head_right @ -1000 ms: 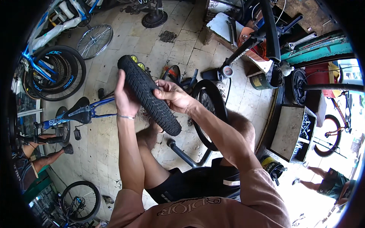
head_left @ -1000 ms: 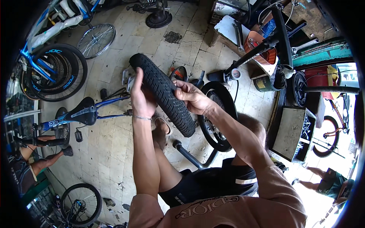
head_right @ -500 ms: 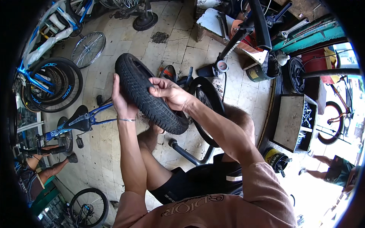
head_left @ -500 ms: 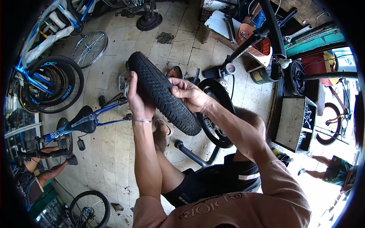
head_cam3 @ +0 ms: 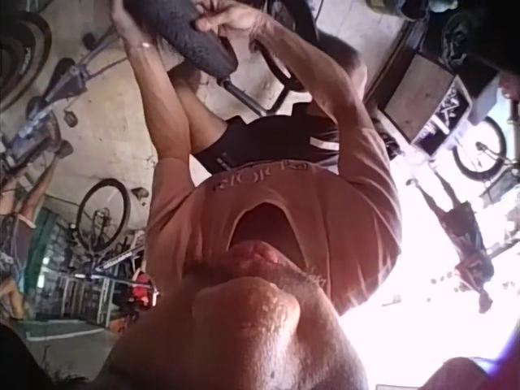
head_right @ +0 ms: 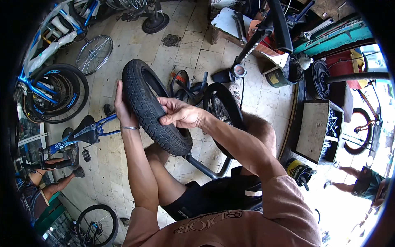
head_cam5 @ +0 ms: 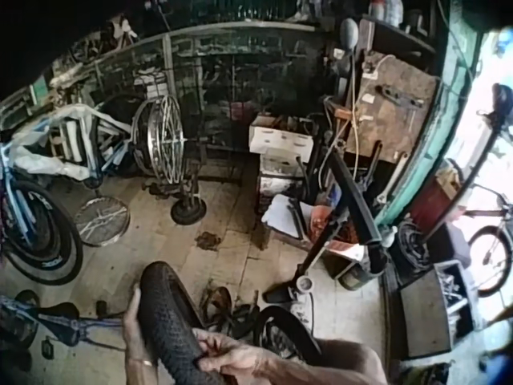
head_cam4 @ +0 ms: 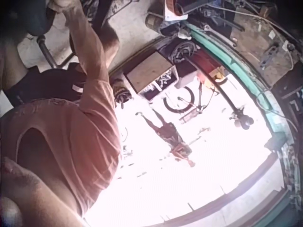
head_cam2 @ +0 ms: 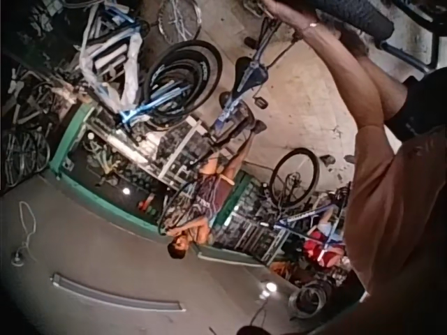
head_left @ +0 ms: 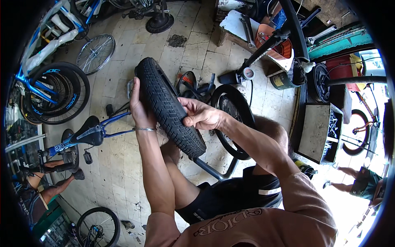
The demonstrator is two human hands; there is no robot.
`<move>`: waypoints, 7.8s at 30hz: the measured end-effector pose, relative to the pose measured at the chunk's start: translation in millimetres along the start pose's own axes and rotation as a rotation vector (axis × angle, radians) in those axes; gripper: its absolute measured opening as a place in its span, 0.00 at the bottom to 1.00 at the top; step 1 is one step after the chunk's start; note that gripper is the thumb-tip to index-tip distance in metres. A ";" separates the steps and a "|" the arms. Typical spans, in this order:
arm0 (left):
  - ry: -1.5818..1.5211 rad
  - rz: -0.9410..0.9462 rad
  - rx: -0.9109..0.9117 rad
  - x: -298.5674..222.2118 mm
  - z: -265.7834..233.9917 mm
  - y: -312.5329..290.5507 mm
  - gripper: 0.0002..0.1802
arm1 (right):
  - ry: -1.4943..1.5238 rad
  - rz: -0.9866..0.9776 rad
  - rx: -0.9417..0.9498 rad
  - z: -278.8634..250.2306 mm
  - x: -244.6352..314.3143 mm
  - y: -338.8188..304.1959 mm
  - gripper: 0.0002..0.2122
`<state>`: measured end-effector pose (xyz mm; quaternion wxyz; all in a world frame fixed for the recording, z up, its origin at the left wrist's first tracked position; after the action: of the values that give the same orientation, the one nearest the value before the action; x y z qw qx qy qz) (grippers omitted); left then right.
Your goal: The person removes a bicycle tire from a wheel rim using tire levers. They then inspect the tire and the inner tube before attempting to reseat the tire onto the rim by hand. The person works on the tire throughout the clip, manipulating the rubber and rim to secure the tire.
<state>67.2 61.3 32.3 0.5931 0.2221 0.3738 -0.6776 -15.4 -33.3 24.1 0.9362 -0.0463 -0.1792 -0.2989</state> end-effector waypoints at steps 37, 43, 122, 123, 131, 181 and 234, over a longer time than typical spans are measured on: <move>0.815 -0.290 0.319 342.8 -3.3 -160.7 0.40 | -0.989 -0.360 -0.665 27.0 145.8 -74.5 0.24; 0.569 -0.330 0.276 326.6 27.8 -173.9 0.36 | -0.927 -0.351 -0.703 23.2 151.8 -82.2 0.23; 0.387 0.102 -0.136 90.5 -36.9 -42.4 0.15 | -0.393 0.040 -0.756 -62.1 41.5 -37.1 0.25; 0.437 0.020 -0.136 106.2 -41.0 -46.2 0.15 | -0.373 0.085 -0.767 -65.0 40.5 -38.2 0.25; 0.123 -0.006 -0.265 144.6 -44.3 -52.2 0.12 | -0.351 0.175 -0.933 -104.2 38.1 -58.2 0.21; -0.239 -0.235 0.025 116.5 -24.8 -52.6 0.19 | -0.492 0.483 -1.606 -294.9 -18.4 -186.8 0.36; 1.272 0.001 0.208 89.3 -64.3 -49.9 0.37 | -0.451 0.119 -1.937 -258.0 19.3 -206.1 0.30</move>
<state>-8.0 54.7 -62.0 0.2314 0.6369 0.5848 -0.4459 -40.1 -262.1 -213.4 0.4522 -0.8549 -0.0292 -0.2528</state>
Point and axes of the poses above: each hand's wrist, its own y-axis towards the middle knuckle, its own z-axis out of the palm, x = y × z, the point moved 9 cm from there along y, towards the middle knuckle, and after that the axes turned 13 degrees about z, right-handed, at the moved point
